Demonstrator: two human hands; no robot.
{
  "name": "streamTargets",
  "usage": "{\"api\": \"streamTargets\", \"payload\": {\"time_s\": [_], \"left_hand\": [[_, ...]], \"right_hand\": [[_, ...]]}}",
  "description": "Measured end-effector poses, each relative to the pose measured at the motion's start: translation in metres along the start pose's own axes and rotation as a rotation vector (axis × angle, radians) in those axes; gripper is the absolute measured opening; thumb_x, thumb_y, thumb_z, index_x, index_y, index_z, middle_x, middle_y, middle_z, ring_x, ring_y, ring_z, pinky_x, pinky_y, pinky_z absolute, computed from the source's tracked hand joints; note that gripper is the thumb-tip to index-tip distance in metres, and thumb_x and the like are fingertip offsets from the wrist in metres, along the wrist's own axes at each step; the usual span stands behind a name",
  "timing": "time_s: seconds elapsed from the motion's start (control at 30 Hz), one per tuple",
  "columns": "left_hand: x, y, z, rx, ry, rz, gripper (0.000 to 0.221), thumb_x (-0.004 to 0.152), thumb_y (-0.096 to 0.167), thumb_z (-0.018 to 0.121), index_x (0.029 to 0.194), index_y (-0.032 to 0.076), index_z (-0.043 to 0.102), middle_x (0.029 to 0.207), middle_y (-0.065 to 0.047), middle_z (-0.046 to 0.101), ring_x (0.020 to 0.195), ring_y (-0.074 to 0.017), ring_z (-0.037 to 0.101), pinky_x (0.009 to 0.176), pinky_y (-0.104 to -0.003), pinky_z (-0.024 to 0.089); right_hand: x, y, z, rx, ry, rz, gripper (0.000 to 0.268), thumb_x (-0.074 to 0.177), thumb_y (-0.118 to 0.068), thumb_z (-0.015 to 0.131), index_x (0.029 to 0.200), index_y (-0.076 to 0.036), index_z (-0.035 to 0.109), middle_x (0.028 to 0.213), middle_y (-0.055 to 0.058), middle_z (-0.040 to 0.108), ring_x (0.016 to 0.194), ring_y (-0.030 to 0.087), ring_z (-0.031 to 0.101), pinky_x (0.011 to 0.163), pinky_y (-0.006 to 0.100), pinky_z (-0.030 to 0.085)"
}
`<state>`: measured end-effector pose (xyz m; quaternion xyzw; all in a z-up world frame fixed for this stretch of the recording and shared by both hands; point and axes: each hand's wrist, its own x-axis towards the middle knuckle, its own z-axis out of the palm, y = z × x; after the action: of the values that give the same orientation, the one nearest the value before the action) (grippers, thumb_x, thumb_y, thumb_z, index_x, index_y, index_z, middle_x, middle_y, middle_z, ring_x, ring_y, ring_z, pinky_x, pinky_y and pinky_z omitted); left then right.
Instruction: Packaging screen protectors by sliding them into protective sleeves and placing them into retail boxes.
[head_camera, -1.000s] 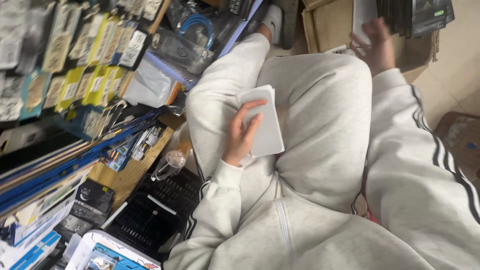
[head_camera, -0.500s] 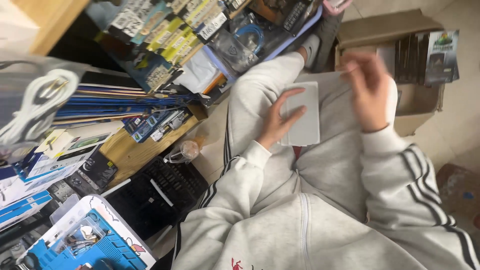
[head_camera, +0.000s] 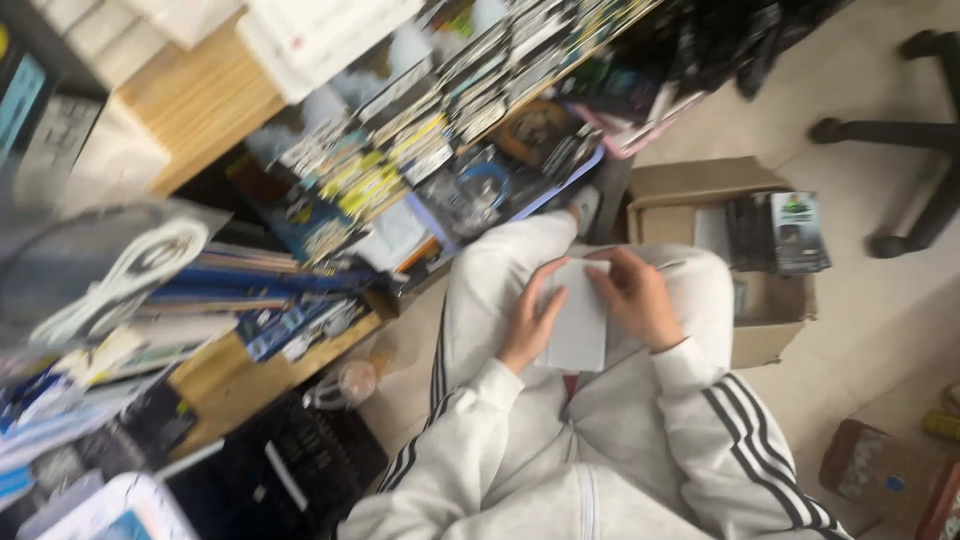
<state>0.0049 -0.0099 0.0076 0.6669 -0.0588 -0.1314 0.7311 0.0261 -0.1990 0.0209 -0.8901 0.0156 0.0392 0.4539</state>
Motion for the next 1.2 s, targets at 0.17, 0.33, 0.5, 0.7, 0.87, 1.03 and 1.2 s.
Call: {"api": "streamTargets", "payload": {"time_s": [0.17,0.33,0.5,0.7,0.87,1.03,1.2], "left_hand": [[0.002,-0.009,0.001,0.076,0.085,-0.018,0.058,0.105,0.025,0.058,0.155,0.005,0.036,0.157,-0.023,0.039,0.151,-0.0339,0.028,0.126,-0.049,0.018],[0.003,0.005,0.004,0.03,0.099,-0.071,0.065,0.103,0.024,0.058,0.16,0.011,0.028,0.162,-0.022,0.03,0.153,-0.0334,0.022,0.127,-0.05,0.012],[0.004,0.008,0.003,0.057,0.122,-0.12,0.066,0.105,0.023,0.054,0.162,0.013,0.023,0.164,-0.026,0.022,0.154,-0.0385,0.014,0.127,-0.052,0.007],[0.003,0.0,0.0,0.027,0.128,-0.194,0.074,0.101,0.021,0.055,0.164,0.02,0.016,0.165,-0.022,0.019,0.156,-0.0329,0.016,0.127,-0.05,0.01],[0.003,-0.009,0.001,-0.028,0.038,-0.145,0.078,0.095,0.012,0.047,0.165,0.017,0.012,0.166,-0.02,0.02,0.153,-0.0285,0.02,0.127,-0.047,0.013],[0.001,-0.016,0.0,-0.018,0.0,-0.196,0.077,0.099,0.019,0.048,0.165,0.017,0.007,0.158,-0.021,0.034,0.146,-0.0288,0.036,0.124,-0.048,0.023],[0.005,0.006,0.004,0.095,-0.062,-0.231,0.083,0.1,0.037,0.054,0.164,0.014,0.004,0.155,-0.027,0.038,0.146,-0.04,0.038,0.122,-0.054,0.026]], "right_hand": [[0.003,-0.003,-0.002,0.249,0.019,0.05,0.018,0.094,-0.021,0.073,0.11,-0.013,0.077,0.064,0.003,0.057,0.055,0.015,0.061,0.057,0.029,0.053],[0.001,0.0,-0.001,0.213,-0.023,0.027,0.025,0.093,-0.02,0.073,0.115,-0.007,0.072,0.072,0.01,0.061,0.063,0.022,0.064,0.062,0.036,0.055],[0.002,-0.002,-0.002,0.336,-0.003,0.101,0.018,0.095,-0.016,0.072,0.109,-0.005,0.072,0.071,0.006,0.056,0.057,0.018,0.064,0.06,0.032,0.059],[0.002,0.0,-0.002,0.45,-0.101,0.15,0.028,0.102,-0.023,0.064,0.12,-0.003,0.066,0.082,0.01,0.059,0.067,0.019,0.065,0.064,0.037,0.062],[-0.001,-0.013,-0.009,0.442,-0.3,0.192,0.024,0.101,-0.025,0.066,0.107,-0.002,0.068,0.08,0.014,0.064,0.068,0.021,0.065,0.062,0.037,0.062],[0.001,-0.007,-0.008,0.403,-0.241,0.177,0.022,0.098,-0.025,0.069,0.103,-0.003,0.067,0.082,0.014,0.065,0.07,0.021,0.067,0.061,0.035,0.06],[0.004,-0.005,-0.005,0.35,-0.152,0.137,0.023,0.097,-0.022,0.071,0.103,-0.002,0.062,0.087,0.019,0.069,0.068,0.023,0.068,0.06,0.035,0.06]]}}
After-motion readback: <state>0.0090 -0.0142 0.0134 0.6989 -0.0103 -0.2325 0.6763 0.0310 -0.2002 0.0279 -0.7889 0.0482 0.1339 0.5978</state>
